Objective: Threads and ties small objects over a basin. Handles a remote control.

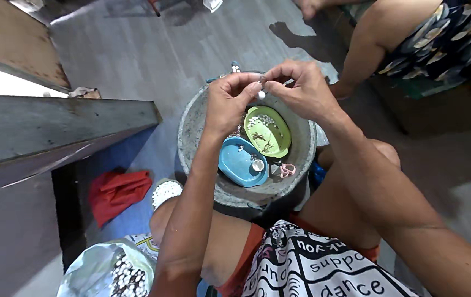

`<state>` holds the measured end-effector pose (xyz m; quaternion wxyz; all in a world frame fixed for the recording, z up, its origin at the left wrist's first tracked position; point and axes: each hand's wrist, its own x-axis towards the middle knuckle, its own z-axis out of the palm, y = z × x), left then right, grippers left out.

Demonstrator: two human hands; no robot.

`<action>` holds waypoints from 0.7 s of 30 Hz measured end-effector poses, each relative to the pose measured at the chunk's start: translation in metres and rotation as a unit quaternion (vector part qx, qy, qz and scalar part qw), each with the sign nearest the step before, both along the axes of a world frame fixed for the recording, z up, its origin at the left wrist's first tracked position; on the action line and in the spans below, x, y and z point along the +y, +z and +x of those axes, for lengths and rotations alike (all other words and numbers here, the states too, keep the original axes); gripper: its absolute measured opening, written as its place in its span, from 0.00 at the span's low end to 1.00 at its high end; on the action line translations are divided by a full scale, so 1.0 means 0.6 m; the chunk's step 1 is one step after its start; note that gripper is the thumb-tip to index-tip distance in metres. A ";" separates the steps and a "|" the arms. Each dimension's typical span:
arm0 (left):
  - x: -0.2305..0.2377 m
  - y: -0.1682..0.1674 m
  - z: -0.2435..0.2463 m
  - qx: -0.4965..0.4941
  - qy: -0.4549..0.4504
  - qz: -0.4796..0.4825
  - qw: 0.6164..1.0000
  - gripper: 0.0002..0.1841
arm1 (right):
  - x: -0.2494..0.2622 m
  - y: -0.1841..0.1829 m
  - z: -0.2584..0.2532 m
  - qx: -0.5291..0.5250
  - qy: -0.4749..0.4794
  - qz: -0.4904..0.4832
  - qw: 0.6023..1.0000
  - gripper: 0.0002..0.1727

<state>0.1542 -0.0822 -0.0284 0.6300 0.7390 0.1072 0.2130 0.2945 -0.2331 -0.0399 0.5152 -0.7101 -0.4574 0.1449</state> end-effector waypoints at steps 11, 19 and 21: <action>0.001 0.000 -0.005 0.010 -0.001 -0.032 0.999 0.09 | -0.001 0.003 -0.005 0.017 0.010 -0.001 1.000 0.14; -0.009 -0.003 0.001 0.048 0.016 -0.028 0.998 0.08 | 0.000 0.004 -0.007 0.016 0.000 -0.030 0.999 0.08; -0.009 -0.004 0.001 0.047 0.012 -0.016 0.999 0.08 | 0.001 0.004 -0.010 0.006 -0.032 -0.038 0.999 0.08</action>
